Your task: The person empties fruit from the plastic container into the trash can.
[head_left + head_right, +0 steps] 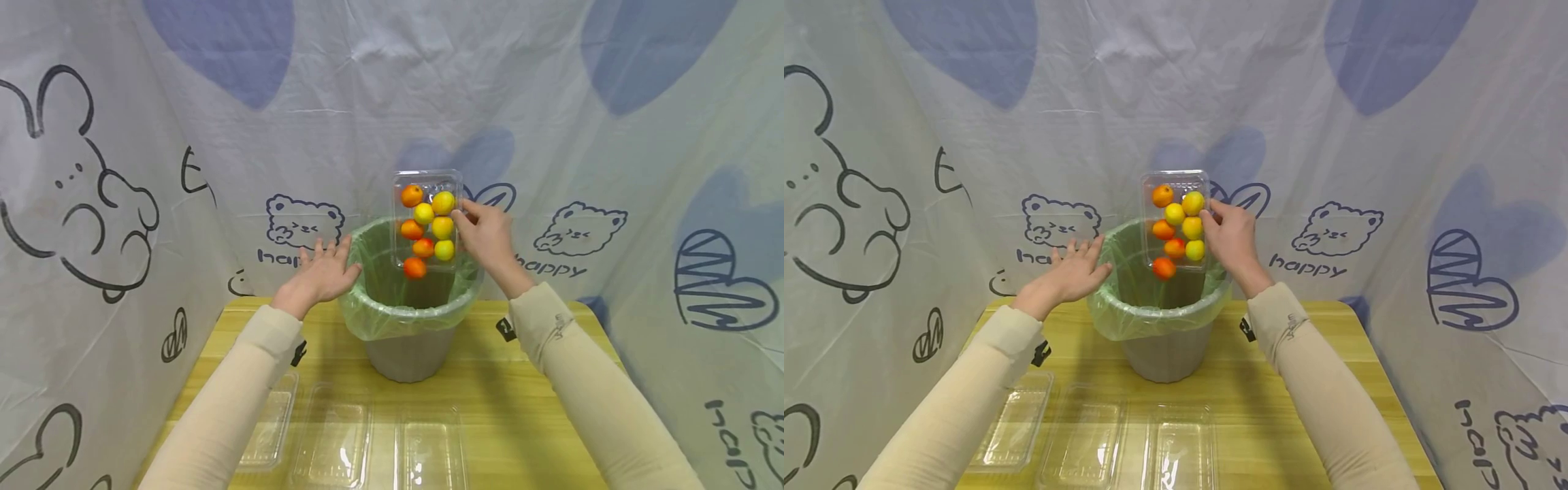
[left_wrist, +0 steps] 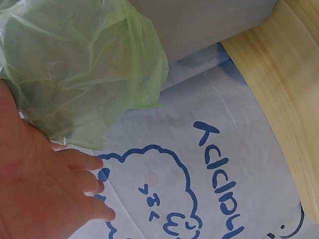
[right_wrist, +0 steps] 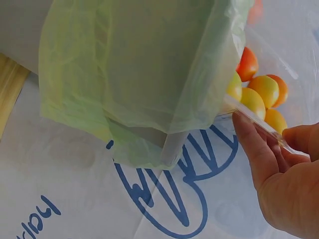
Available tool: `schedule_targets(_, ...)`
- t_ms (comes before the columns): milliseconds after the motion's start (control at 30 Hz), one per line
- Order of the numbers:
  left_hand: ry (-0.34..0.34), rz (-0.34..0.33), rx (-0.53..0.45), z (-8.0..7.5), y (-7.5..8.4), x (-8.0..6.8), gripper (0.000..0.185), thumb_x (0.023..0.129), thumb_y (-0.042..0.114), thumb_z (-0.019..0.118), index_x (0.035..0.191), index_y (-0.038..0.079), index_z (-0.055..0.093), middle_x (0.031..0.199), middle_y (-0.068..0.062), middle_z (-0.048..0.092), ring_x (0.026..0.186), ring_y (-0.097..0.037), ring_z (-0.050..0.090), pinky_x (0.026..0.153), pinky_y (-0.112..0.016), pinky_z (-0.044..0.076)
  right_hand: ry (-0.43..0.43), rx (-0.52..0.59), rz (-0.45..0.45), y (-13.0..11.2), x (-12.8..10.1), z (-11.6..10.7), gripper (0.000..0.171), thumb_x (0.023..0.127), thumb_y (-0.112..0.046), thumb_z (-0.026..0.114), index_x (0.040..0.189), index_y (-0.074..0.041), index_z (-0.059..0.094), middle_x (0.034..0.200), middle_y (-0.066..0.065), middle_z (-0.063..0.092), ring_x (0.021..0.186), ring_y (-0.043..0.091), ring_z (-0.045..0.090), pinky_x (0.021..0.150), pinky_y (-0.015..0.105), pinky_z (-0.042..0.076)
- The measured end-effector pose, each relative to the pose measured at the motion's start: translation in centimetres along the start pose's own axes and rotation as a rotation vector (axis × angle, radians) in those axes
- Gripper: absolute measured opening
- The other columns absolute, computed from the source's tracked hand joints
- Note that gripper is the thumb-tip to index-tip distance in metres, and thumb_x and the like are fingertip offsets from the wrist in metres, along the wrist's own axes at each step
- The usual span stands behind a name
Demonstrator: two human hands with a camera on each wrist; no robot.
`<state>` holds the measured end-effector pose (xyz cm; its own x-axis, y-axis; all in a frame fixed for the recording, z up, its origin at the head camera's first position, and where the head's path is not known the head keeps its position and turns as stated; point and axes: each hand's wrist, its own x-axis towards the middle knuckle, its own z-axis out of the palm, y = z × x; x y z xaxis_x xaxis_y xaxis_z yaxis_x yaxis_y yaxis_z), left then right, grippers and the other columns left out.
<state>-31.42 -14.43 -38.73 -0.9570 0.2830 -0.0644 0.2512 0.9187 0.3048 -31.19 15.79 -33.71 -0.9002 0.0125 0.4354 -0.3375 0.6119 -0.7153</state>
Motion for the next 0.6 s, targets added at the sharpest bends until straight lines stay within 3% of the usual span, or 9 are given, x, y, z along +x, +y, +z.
schedule_targets(200, 0.001, 0.000, 0.007, -0.02, 0.09, -0.15, 0.076, 0.111, 0.047, 0.030, 0.170, 0.008, 0.001, 0.173, -0.031, 0.008, 0.160, -0.054, -0.005, 0.126, -0.076, -0.009, 0.031, 0.020, -0.035, -0.06, -0.10, 0.07, 0.037, 0.108, -0.023, 0.060, 0.140, -0.008, 0.068, 0.075, 0.018, 0.068, 0.051, 0.013, 0.054, 0.048, 0.023, 0.047)
schedule_targets(467, 0.002, 0.002, 0.018, 0.07, 0.13, -0.12, 0.076, 0.111, 0.047, 0.030, 0.170, 0.007, 0.001, 0.172, -0.032, 0.009, 0.160, -0.055, -0.003, 0.126, -0.077, -0.008, 0.032, 0.042, -0.008, -0.12, -0.32, 0.01, 0.045, 0.108, -0.023, 0.060, 0.151, -0.008, 0.057, 0.101, 0.022, 0.074, 0.073, 0.037, 0.070, 0.053, 0.017, 0.052)
schedule_targets(600, 0.001, 0.004, 0.020, 0.06, 0.15, -0.15, 0.076, 0.111, 0.047, 0.030, 0.170, 0.007, 0.000, 0.172, -0.032, 0.008, 0.159, -0.055, -0.004, 0.126, -0.077, -0.008, 0.033, 0.049, -0.001, -0.33, -0.30, -0.13, 0.045, 0.108, -0.023, 0.061, 0.151, -0.008, 0.056, 0.103, 0.022, 0.074, 0.076, 0.040, 0.072, 0.053, 0.016, 0.052)
